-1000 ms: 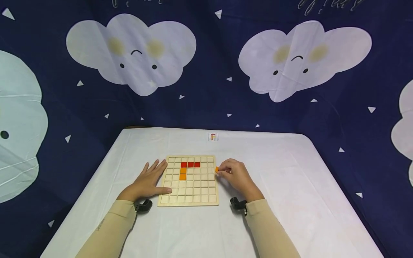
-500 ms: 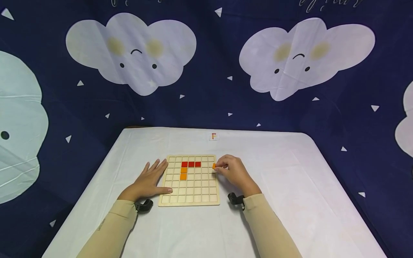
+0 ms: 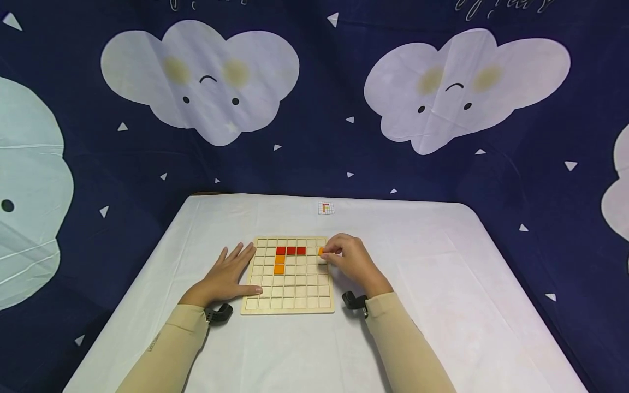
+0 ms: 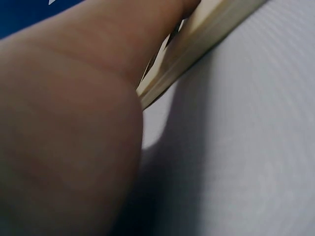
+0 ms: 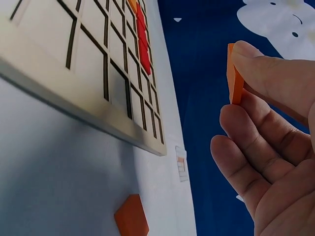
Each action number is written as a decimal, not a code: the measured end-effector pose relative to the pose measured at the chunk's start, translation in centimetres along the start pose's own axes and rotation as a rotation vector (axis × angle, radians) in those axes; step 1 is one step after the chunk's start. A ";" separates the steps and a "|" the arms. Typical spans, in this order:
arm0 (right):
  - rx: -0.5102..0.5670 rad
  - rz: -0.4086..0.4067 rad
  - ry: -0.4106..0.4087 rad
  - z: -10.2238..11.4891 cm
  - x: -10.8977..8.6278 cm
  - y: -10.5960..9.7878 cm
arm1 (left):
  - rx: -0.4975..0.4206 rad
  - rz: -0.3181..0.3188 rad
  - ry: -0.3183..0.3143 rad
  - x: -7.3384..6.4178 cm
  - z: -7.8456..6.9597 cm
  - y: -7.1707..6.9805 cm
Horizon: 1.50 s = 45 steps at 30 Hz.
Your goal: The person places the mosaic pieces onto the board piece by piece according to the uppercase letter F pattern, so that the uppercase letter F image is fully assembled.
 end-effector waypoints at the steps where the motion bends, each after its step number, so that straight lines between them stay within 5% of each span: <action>1: 0.002 -0.001 -0.001 0.1 0.1 0.0 | 0.000 0.000 0.000 0.0 0.0 0.0; 45: 0.031 0.052 -0.070 2.1 1.6 3.2 | -0.002 -0.001 0.004 -0.2 -0.3 -0.4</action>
Point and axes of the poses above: each hand's wrist, its own x-axis towards the middle knuckle, its own y-axis out of the palm, z = x × y, the point moved 4 cm from there along x, towards the middle knuckle, and after that the axes turned 3 degrees about -x, right-handed, at the moved point
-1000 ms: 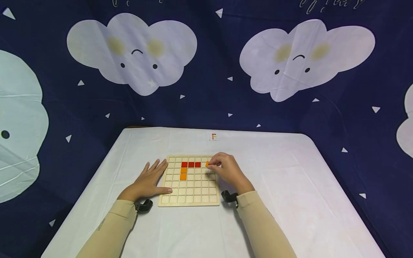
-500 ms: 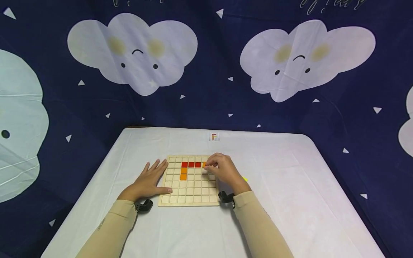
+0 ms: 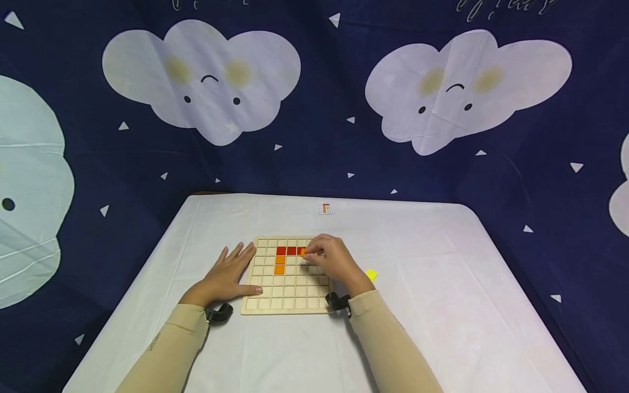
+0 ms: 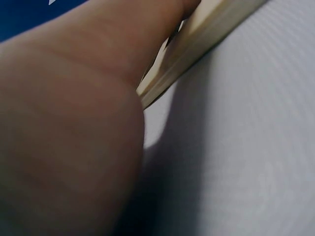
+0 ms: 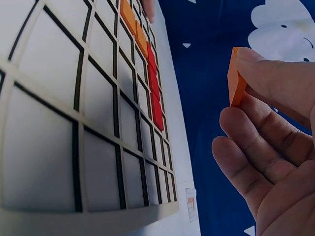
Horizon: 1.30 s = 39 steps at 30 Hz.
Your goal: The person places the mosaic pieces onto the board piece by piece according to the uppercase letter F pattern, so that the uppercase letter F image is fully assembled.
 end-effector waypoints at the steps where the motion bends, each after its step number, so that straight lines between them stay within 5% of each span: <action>1: 0.001 0.004 -0.001 0.1 0.0 0.1 | 0.000 0.000 0.001 0.0 0.0 0.0; 39: 0.059 0.091 -0.043 1.6 0.1 3.8 | 0.014 0.020 0.001 0.1 0.2 0.1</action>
Point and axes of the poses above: each hand's wrist, its own x-axis towards the middle knuckle, its own y-axis out of the palm, z = x × y, the point moved 4 cm from there along x, towards the middle knuckle, and after that the axes turned 3 degrees about -x, right-handed, at the moved point
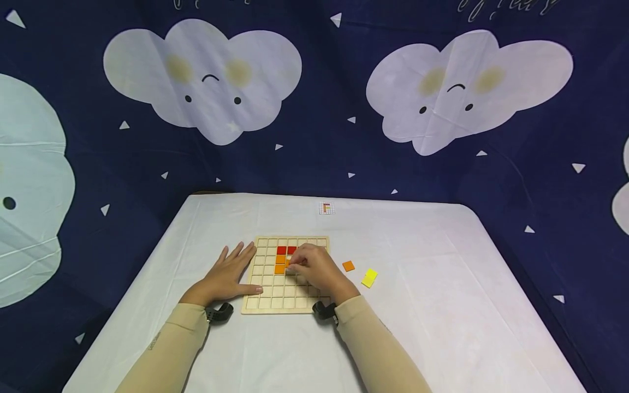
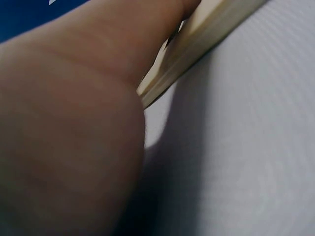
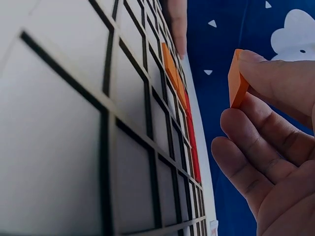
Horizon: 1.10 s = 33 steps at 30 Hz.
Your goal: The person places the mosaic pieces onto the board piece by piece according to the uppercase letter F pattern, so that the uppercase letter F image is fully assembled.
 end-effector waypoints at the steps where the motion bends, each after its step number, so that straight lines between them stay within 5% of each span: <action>1: 0.000 0.003 -0.012 0.0 0.0 0.1 | 0.000 -0.001 0.001 0.0 0.0 0.0; 15: -0.018 0.050 -0.039 0.9 0.0 1.7 | -0.008 -0.016 0.016 -0.1 0.0 -0.1; 33: -0.211 0.130 -0.070 2.4 -0.1 3.8 | -0.008 -0.012 0.019 0.0 0.0 -0.1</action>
Point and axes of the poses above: each hand's wrist, its own x-axis towards the middle knuckle, its own y-axis out of the palm, z = x × y, the point moved 4 cm from there along x, towards the middle knuckle, and after that the axes turned 3 degrees about -x, right-handed, at the moved point
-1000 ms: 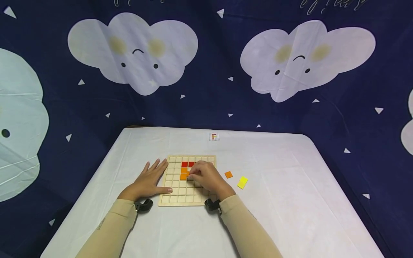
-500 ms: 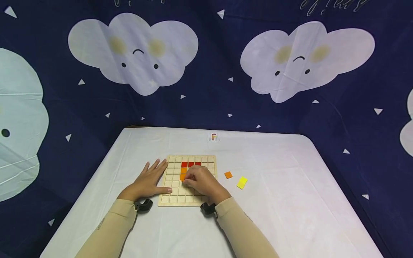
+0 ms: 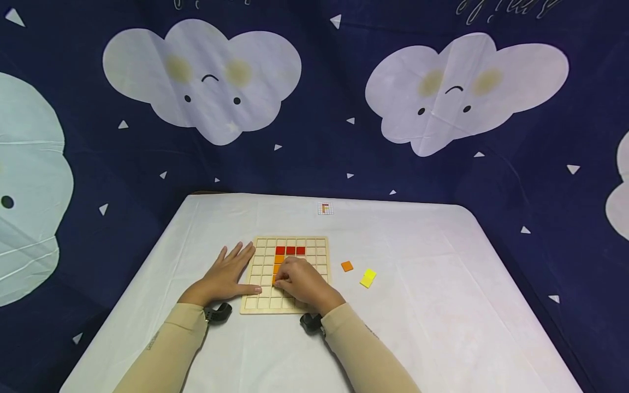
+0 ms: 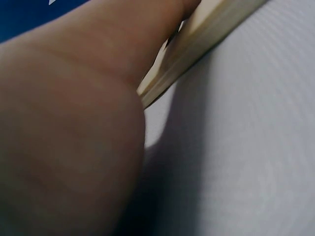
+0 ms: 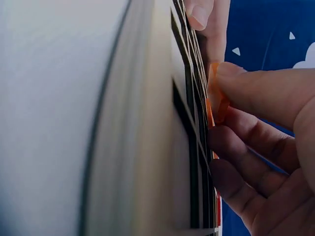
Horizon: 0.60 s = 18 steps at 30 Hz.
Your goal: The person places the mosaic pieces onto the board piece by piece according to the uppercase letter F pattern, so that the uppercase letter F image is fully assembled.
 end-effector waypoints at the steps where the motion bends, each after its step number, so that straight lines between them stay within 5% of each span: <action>1: -0.009 0.000 -0.002 0.0 0.0 0.0 | 0.001 -0.001 0.000 0.0 0.0 0.0; 18: -0.102 -0.040 -0.002 0.3 0.3 0.6 | 0.022 -0.001 0.006 0.0 0.2 0.1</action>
Point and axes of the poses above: each hand's wrist, its own x-axis towards the middle knuckle, its own y-axis out of the palm, z = x × y, the point moved 4 cm from there along x, towards the middle knuckle, and after that the axes turned 3 degrees about -x, right-handed, at the moved point
